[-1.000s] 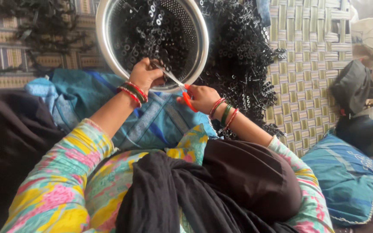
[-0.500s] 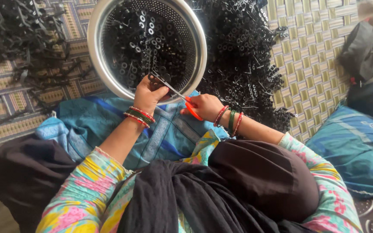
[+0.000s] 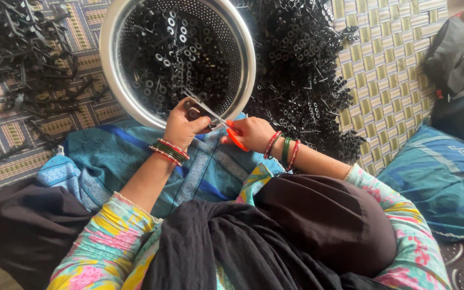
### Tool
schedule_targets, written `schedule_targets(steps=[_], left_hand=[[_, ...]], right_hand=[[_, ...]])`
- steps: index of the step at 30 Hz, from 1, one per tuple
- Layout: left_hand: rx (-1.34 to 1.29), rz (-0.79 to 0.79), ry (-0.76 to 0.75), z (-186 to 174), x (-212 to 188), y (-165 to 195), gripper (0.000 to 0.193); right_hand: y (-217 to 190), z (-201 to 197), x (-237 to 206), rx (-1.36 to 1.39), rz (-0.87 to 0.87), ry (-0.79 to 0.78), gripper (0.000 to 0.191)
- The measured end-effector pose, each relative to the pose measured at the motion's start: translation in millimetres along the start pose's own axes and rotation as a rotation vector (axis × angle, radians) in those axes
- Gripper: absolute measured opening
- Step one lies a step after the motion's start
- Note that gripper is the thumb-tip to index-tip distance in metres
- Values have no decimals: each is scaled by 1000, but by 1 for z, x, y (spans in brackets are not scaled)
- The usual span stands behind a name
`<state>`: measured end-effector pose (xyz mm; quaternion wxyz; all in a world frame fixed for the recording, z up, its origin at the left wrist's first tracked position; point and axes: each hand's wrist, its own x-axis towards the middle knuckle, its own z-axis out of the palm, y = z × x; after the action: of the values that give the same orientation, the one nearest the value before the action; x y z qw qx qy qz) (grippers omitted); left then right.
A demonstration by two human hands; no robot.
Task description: The person uses red-handled scissors to cut small black metal rings from a perforated metal bowl. The person picks up each ring, cuts it, and drops it back into the bowl, repeating this process continuously.
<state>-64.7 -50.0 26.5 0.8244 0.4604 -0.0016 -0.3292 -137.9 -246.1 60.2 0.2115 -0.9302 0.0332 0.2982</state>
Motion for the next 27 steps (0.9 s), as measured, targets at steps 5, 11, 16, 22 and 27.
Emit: schedule_targets(steps=[5,11,16,22,27], left_hand=[[216,175,-122,2,-2,-6,21],[169,-236,19,5,-4,14,11],[-199,-191,21,3,-8,33,10],[-89,31,85,-3,-1,32,4],[-55,21,39,-7,0,26,10]], right_hand=[[-6,-5,-5,51,-29,38,51],[-16,-10,-6,57,120,14,54],[-16,-15,-11,499,139,-108,53],[-13,-16,-10,286,-34,-97,56],[-10,-13,-9,94,-74,-105,62]])
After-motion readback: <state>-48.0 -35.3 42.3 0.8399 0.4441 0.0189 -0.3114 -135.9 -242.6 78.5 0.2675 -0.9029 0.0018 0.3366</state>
